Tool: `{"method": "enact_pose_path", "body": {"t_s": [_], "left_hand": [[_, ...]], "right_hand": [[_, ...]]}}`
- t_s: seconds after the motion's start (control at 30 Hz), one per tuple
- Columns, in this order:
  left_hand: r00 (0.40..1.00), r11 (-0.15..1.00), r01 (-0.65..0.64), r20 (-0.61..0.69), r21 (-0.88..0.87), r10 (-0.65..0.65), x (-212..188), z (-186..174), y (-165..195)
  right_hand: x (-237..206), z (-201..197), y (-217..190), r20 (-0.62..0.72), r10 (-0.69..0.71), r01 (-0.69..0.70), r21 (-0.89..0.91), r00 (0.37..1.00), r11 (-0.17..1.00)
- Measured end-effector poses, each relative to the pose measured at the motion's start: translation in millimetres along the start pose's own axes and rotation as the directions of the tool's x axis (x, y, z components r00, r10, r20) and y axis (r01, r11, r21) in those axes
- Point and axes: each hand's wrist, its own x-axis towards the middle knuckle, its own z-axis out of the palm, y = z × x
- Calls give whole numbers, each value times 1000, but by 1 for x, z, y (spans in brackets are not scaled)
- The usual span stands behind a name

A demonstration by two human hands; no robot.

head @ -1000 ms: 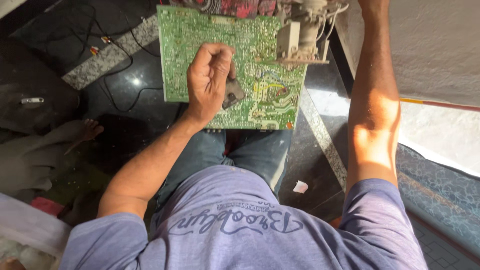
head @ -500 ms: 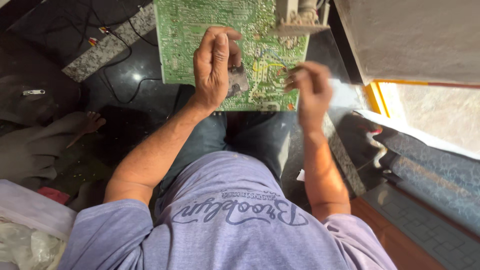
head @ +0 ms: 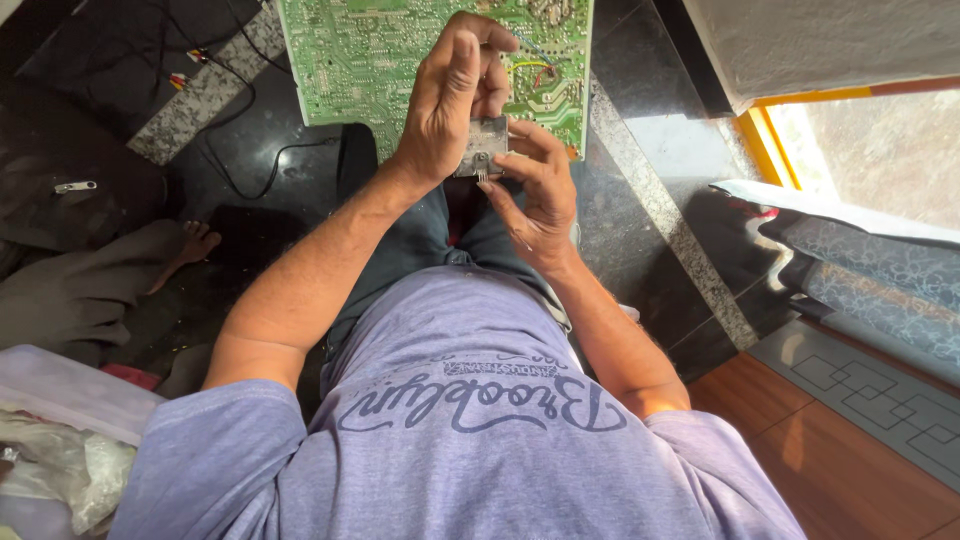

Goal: The person solders wires to a green circuit board, then flips it over to inspect the components. They use pliers to adjust a wire and apply flux from a small container before resoldering connections.

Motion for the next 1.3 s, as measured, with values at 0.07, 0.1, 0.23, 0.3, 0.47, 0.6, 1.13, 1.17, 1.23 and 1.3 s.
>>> {"method": "enact_pose_path", "body": {"t_s": [0.07,0.1,0.23,0.3,0.47,0.6,1.13,1.17,1.23,1.3], "left_hand": [[999,1000,-11,51,-27,12,0,7,-1],[997,999,-13,75,-41,16,0,11,-1],[990,996,-52,132,72,42,0,25,2],[992,989,-58,118,138,41,0,29,7],[961,888,-277,126,367,248,-14,24,26],[947,846,-298,251,442,202,-36,25,35],[937,824,-307,304,476,174,-49,43,18],[935,813,-316,304,489,181,-49,45,18],[935,802,-323,301,501,188,-50,47,18],[934,799,-328,297,504,196,-51,49,17]], "right_hand": [[-2,-2,-1,-7,-2,2,34,1000,999],[-3,-3,-2,4,12,-13,110,1000,994],[-6,-12,-3,42,62,-71,269,997,961],[-9,-18,-4,35,71,-78,272,997,959],[-14,-33,-5,-103,58,-29,266,993,963],[-17,-45,-1,-157,65,-32,203,986,979],[-32,-56,4,-192,-21,13,-44,981,999],[-32,-56,5,-191,-23,13,-52,981,999],[-35,-55,6,-204,-19,8,-57,979,998],[-37,-55,8,-221,-21,8,-57,975,998]]}}
